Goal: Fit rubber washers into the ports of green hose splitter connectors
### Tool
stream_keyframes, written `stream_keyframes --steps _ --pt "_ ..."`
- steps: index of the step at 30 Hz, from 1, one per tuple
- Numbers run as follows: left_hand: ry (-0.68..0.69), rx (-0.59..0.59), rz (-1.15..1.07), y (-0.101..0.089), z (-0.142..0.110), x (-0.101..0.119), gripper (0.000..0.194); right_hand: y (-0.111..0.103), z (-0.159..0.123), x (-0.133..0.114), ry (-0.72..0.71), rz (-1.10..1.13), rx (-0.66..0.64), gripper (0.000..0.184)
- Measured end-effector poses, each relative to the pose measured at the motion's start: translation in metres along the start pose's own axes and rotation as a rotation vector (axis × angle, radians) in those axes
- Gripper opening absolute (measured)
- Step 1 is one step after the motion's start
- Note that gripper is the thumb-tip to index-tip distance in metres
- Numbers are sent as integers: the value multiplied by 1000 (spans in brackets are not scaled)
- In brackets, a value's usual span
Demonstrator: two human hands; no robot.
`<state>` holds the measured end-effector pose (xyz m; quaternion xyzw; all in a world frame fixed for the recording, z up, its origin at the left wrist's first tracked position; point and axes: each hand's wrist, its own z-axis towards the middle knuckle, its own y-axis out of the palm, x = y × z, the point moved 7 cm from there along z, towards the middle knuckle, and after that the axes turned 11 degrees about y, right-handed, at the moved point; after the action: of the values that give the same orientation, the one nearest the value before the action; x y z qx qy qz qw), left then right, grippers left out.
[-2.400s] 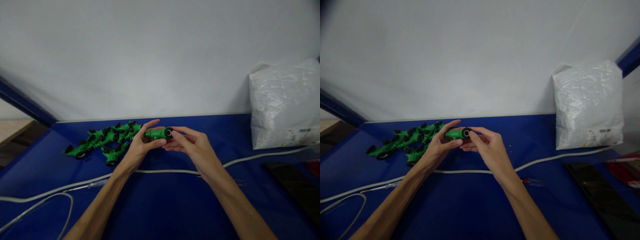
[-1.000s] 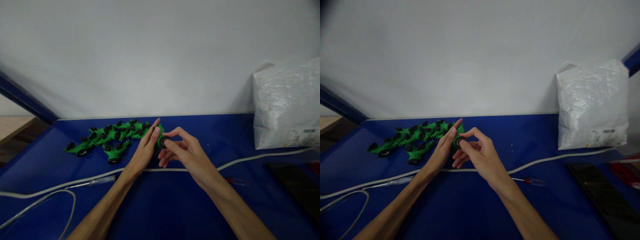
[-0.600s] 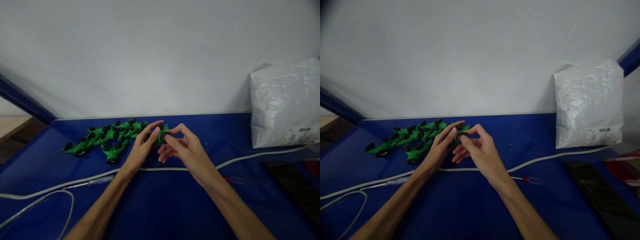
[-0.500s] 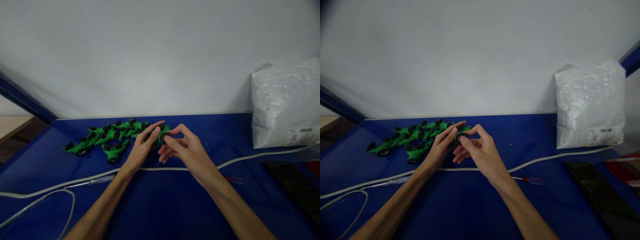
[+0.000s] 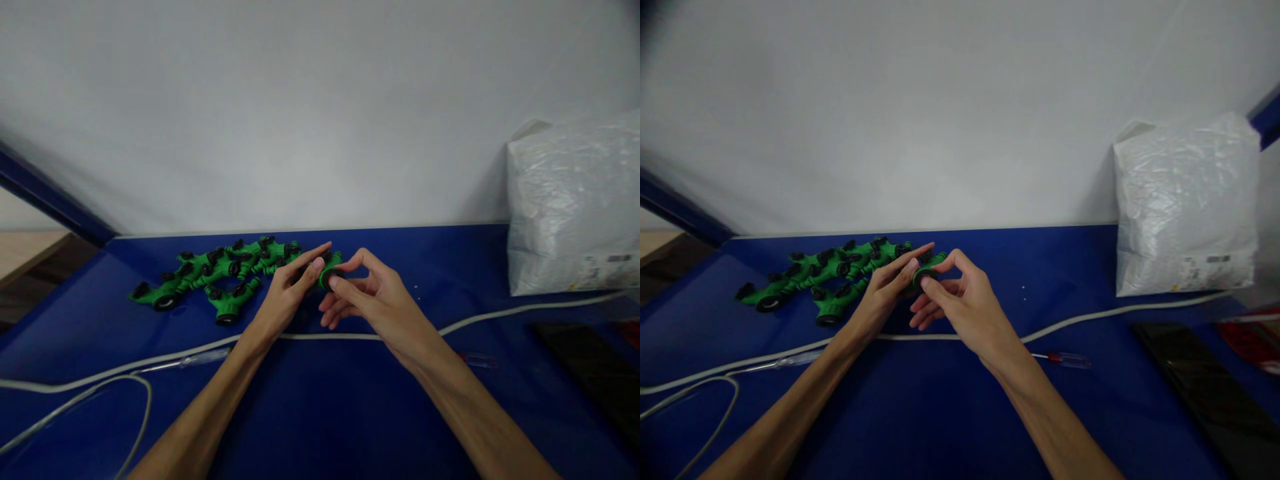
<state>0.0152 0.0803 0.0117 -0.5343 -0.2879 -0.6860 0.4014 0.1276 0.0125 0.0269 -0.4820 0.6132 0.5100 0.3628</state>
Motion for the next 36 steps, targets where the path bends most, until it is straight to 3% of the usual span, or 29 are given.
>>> stream_keyframes --steps 4,11,18,23,30,36 --pt "-52 -24 -61 1 -2 -6 52 2 -1 -1 4 -12 -20 32" --pt "-87 8 -166 -2 1 -16 49 15 -9 -8 -34 -38 -207 19" --pt "-65 2 -103 -3 1 -10 44 13 -8 -7 -24 -37 -188 18" --pt "-46 3 -61 -5 3 -1 39 15 -7 -4 -1 -148 -188 33" --pt "-124 58 -44 -12 2 -9 44 8 0 -4 -83 -182 -73 33" --pt "-138 45 -209 -6 3 -15 50 -1 -5 -15 -208 -318 105 28"
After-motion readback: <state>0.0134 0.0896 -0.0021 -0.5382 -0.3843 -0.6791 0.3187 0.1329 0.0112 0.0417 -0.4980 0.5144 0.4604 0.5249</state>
